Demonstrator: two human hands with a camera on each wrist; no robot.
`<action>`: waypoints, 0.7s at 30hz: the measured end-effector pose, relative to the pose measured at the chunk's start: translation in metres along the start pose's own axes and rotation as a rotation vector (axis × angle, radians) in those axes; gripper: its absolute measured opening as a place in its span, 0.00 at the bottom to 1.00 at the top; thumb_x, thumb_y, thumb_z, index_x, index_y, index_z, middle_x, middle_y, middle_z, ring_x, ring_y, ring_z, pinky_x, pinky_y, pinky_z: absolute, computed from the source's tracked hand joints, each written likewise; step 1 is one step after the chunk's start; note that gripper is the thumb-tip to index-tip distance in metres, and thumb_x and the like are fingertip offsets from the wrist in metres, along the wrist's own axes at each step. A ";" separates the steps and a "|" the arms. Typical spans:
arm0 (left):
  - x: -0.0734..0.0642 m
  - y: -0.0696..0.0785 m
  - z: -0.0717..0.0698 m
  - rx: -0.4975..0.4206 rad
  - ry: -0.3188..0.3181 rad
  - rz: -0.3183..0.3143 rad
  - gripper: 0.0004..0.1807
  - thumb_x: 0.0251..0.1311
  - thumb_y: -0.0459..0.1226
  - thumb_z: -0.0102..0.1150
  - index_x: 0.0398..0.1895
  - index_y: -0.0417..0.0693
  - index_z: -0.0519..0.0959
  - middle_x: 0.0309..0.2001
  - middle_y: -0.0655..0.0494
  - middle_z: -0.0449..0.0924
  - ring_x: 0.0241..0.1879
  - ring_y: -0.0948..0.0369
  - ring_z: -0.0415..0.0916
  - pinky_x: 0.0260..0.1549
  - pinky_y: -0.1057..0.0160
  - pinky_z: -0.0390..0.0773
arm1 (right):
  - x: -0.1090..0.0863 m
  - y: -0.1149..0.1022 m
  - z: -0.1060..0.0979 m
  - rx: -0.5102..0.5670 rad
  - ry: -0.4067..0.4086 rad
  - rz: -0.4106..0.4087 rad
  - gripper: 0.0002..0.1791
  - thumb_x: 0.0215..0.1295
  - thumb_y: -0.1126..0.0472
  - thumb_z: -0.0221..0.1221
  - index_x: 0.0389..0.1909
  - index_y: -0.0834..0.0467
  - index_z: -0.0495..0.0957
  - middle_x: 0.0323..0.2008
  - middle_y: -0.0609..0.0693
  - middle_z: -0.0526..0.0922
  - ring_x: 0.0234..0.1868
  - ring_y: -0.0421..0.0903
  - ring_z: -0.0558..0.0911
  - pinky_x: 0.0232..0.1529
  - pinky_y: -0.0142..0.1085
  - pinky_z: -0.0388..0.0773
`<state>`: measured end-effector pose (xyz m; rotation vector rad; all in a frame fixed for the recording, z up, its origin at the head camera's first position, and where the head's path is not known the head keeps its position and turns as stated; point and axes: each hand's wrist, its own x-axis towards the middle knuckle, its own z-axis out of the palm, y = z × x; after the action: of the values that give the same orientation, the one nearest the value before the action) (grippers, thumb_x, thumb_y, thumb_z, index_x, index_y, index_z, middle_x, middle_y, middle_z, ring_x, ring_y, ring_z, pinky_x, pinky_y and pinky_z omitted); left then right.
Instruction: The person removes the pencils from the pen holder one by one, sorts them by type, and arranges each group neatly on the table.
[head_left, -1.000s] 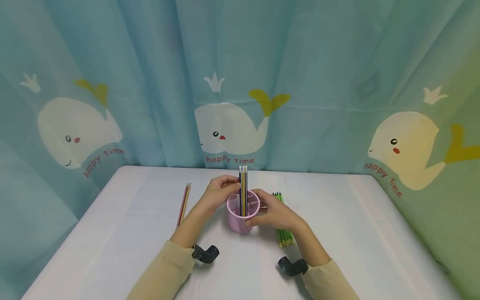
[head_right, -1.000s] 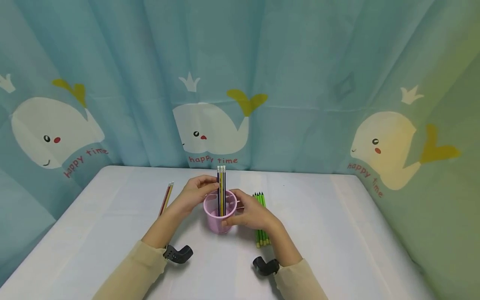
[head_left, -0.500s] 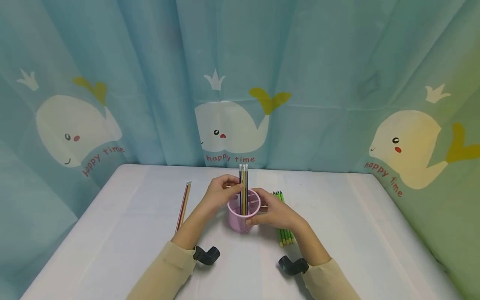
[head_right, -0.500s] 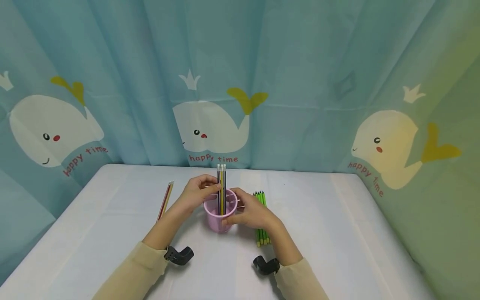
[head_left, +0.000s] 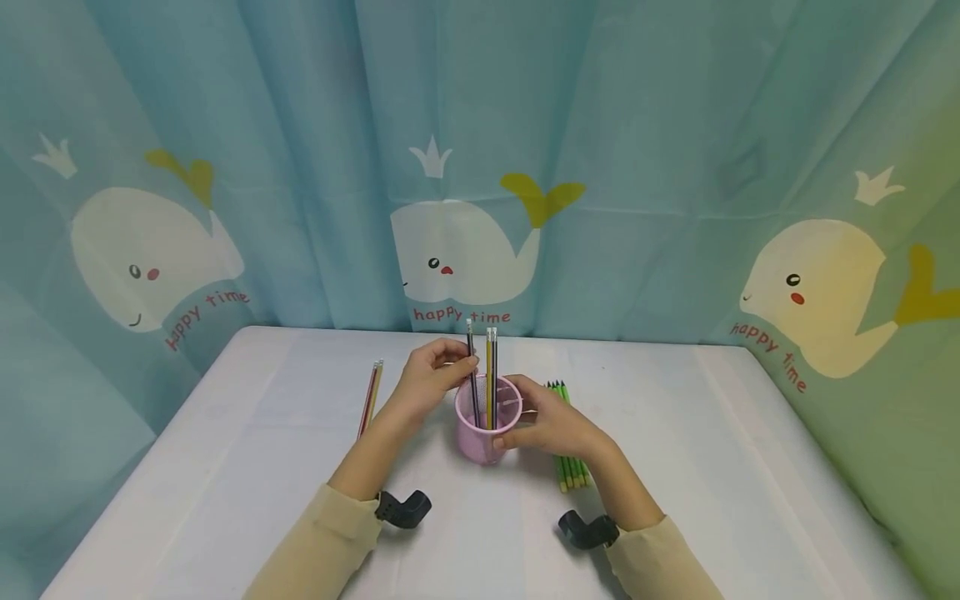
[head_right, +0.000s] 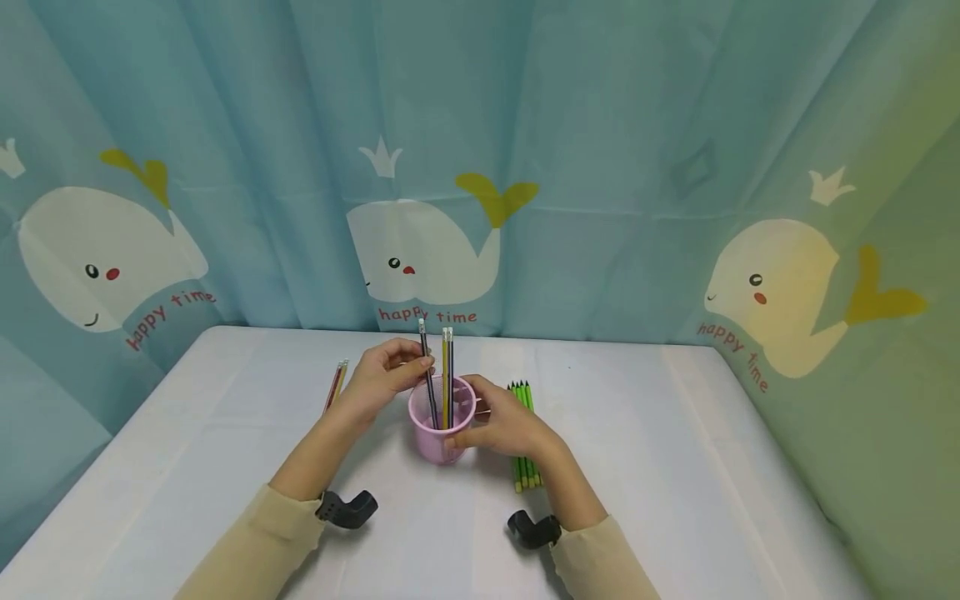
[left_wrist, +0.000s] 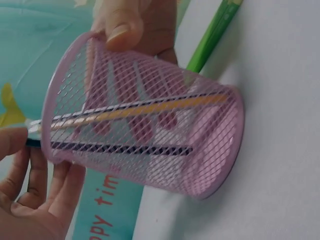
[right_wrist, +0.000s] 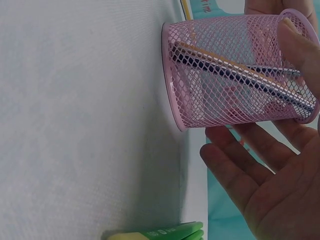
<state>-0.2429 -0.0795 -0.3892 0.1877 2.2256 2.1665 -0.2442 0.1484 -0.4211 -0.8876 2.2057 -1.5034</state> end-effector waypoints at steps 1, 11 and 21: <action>0.000 0.001 -0.001 -0.016 -0.002 0.004 0.14 0.65 0.34 0.63 0.49 0.35 0.77 0.42 0.49 0.81 0.40 0.62 0.81 0.47 0.61 0.85 | 0.000 0.000 0.000 0.000 0.000 -0.003 0.42 0.51 0.63 0.75 0.67 0.55 0.67 0.58 0.53 0.78 0.61 0.51 0.77 0.64 0.48 0.77; -0.011 0.009 -0.014 -0.164 0.011 0.038 0.13 0.68 0.33 0.60 0.50 0.34 0.74 0.45 0.43 0.79 0.42 0.60 0.83 0.49 0.56 0.86 | 0.001 0.000 0.000 -0.008 -0.003 -0.006 0.41 0.51 0.62 0.75 0.67 0.54 0.68 0.58 0.53 0.78 0.61 0.51 0.77 0.64 0.48 0.77; -0.020 0.024 -0.025 -0.240 0.011 0.050 0.12 0.71 0.33 0.55 0.52 0.37 0.70 0.44 0.53 0.80 0.42 0.60 0.83 0.48 0.53 0.86 | 0.000 0.000 0.001 -0.019 0.001 0.014 0.42 0.51 0.61 0.75 0.67 0.54 0.67 0.59 0.53 0.78 0.61 0.50 0.77 0.64 0.48 0.77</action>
<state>-0.2238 -0.1061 -0.3660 0.2260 1.9629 2.4406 -0.2440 0.1477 -0.4210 -0.8759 2.2260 -1.4788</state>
